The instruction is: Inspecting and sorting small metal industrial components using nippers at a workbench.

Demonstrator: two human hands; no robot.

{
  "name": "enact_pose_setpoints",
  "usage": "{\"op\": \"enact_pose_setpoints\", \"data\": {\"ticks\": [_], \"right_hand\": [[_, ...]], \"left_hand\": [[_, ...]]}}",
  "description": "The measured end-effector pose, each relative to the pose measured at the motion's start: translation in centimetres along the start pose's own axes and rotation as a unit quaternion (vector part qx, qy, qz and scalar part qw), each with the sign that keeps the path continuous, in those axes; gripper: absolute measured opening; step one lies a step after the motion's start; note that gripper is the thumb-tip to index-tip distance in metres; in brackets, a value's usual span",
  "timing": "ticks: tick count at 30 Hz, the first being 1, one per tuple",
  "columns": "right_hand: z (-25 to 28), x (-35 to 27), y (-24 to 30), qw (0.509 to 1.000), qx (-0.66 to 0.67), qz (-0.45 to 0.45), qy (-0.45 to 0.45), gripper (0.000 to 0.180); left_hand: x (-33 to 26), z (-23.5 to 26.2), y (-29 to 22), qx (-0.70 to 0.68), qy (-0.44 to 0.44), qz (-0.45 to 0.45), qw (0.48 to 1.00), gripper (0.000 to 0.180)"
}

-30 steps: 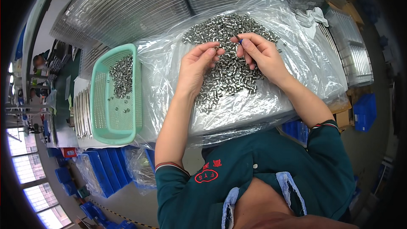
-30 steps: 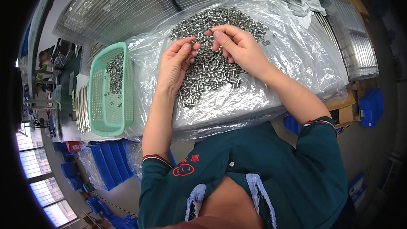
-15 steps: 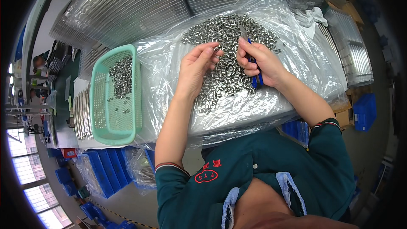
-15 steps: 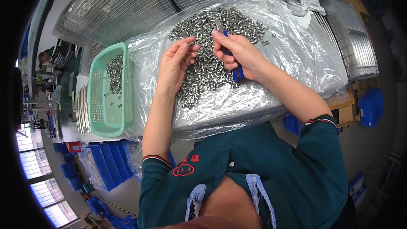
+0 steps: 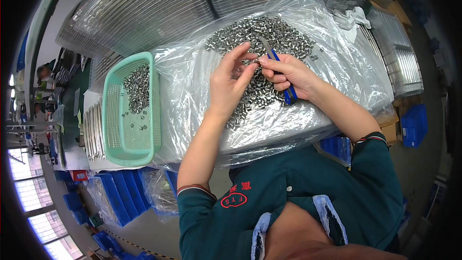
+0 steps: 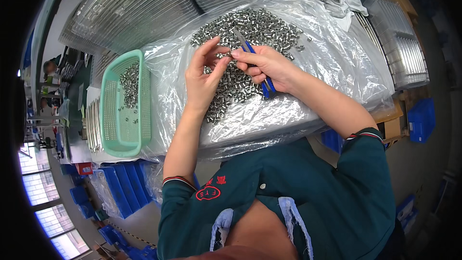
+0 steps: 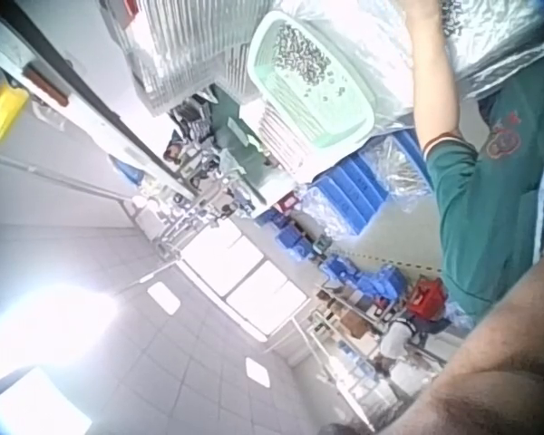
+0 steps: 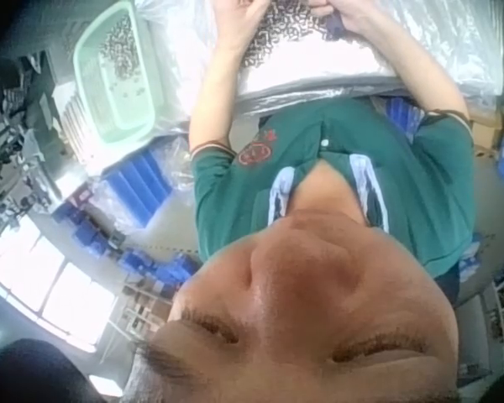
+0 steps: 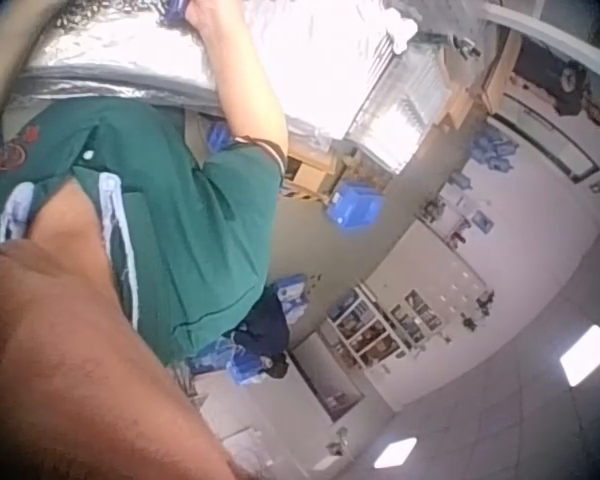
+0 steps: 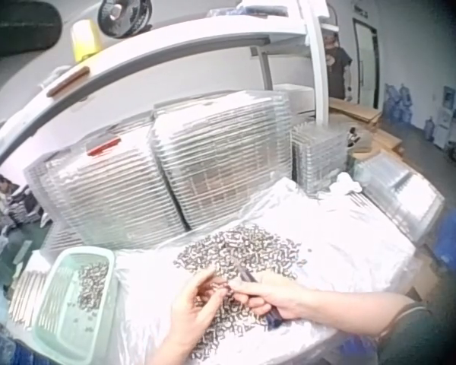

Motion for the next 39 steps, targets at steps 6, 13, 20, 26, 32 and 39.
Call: {"op": "enact_pose_setpoints", "data": {"ticks": [6, 13, 20, 26, 32, 39], "right_hand": [[0.05, 0.03, 0.02, 1.0, 0.015, -0.008, -0.001, 0.017], [-0.11, -0.03, 0.05, 1.0, 0.013, 0.009, -0.001, 0.018], [-0.24, -0.19, 0.12, 1.0, -0.019, 0.008, 0.016, 0.02], [0.17, 0.1, -0.09, 0.999, 0.028, -0.018, 0.028, 0.018], [0.21, 0.13, -0.16, 0.998, 0.044, -0.028, 0.027, 0.017], [0.03, 0.11, 0.04, 0.998, 0.057, -0.02, 0.021, 0.016]], "left_hand": [[-0.06, -0.04, 0.04, 0.015, 0.023, 0.028, 0.999, 0.032], [-0.01, 0.01, 0.13, 0.038, 0.013, -0.008, 0.999, 0.017], [0.02, -0.22, 0.24, 0.08, 0.02, -0.057, 0.995, 0.017], [-0.01, -0.32, 0.09, 0.091, 0.014, -0.059, 0.994, 0.018], [-0.08, -0.29, 0.46, 0.08, 0.02, -0.047, 0.996, 0.018], [0.03, -0.14, 0.54, 0.019, 0.015, -0.013, 1.0, 0.015]]}}
Point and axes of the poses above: each hand's wrist, its own x-axis towards the middle knuckle, its own z-axis out of the back of the hand, y = z × x, the point moved 2 cm from there along x, towards the middle knuckle, and after that the axes turned 7 degrees about x, right-handed, at the moved point
